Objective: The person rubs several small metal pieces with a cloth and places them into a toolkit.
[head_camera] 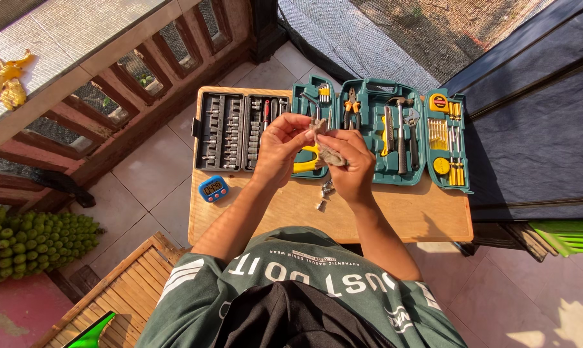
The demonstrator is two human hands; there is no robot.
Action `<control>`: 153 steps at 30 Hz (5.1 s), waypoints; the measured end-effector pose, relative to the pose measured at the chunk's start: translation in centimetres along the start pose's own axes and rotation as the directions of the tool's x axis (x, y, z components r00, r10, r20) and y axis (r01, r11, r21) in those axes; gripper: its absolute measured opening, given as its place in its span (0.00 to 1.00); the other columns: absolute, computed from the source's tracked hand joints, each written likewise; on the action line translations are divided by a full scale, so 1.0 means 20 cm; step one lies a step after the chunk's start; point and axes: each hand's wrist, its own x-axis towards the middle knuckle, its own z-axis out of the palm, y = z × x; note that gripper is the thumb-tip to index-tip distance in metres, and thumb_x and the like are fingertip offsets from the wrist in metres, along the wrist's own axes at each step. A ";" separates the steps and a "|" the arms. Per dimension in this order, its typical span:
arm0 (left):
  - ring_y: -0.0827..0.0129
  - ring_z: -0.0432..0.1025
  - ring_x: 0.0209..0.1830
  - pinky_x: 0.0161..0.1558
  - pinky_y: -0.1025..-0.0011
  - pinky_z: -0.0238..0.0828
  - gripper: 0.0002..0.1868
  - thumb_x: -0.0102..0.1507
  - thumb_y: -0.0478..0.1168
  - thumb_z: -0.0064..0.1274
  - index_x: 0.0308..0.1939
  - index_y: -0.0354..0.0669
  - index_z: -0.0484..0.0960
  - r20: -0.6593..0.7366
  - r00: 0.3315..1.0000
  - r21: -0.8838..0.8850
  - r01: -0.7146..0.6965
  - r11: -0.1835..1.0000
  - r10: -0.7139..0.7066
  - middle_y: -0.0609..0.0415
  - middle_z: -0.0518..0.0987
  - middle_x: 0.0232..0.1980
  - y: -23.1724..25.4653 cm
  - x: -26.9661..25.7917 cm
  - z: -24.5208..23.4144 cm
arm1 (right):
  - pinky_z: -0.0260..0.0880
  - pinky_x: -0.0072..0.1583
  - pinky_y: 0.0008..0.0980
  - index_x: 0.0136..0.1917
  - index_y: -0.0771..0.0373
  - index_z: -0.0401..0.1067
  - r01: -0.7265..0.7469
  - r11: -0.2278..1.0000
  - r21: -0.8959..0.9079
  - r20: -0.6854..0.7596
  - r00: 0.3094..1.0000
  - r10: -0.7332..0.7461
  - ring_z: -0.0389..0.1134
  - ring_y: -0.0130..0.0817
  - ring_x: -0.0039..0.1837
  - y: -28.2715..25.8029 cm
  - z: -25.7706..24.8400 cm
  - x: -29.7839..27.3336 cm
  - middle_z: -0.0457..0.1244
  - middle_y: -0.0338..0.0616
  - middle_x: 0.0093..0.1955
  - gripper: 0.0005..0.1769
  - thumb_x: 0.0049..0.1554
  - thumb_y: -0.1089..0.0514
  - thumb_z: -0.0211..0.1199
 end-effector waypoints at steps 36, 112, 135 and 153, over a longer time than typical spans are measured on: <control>0.75 0.77 0.45 0.49 0.77 0.76 0.11 0.68 0.31 0.58 0.54 0.31 0.82 -0.017 1.000 0.143 0.004 0.990 -0.002 0.52 0.85 0.47 -0.15 -0.05 -0.05 | 0.70 0.52 0.27 0.53 0.68 0.76 -0.143 0.990 -0.008 -0.092 0.986 0.142 0.70 0.27 0.50 0.07 0.07 -0.08 0.68 0.43 0.50 0.09 0.60 0.63 0.72; 0.49 0.77 0.42 0.44 0.55 0.74 0.07 0.63 0.34 0.55 0.39 0.49 0.88 -0.158 0.915 0.955 0.237 -0.178 0.370 0.47 0.82 0.40 -0.31 0.46 -1.57 | 0.71 0.59 0.25 0.56 0.70 0.75 -0.322 0.926 0.197 -0.094 0.934 0.345 0.68 0.26 0.56 0.36 -0.09 -0.11 0.66 0.43 0.56 0.11 0.61 0.70 0.72; 0.55 0.74 0.54 0.54 0.61 0.73 0.19 0.58 0.25 0.51 0.47 0.48 0.88 0.045 0.911 0.979 0.042 -0.199 0.410 0.52 0.80 0.52 -0.22 0.39 -1.32 | 0.70 0.58 0.24 0.56 0.71 0.75 -0.297 0.929 0.223 -0.131 0.935 0.330 0.67 0.24 0.55 0.33 -0.12 -0.12 0.65 0.41 0.55 0.11 0.62 0.70 0.72; 0.57 0.67 0.60 0.56 0.60 0.72 0.24 0.59 0.32 0.50 0.59 0.48 0.83 0.566 0.630 0.705 -0.704 -0.083 -0.532 0.51 0.74 0.61 -1.00 -0.12 -0.61 | 0.69 0.59 0.24 0.58 0.72 0.73 -0.238 0.944 0.229 -0.277 0.914 0.298 0.66 0.25 0.55 0.22 -0.29 -0.19 0.65 0.41 0.56 0.11 0.64 0.70 0.72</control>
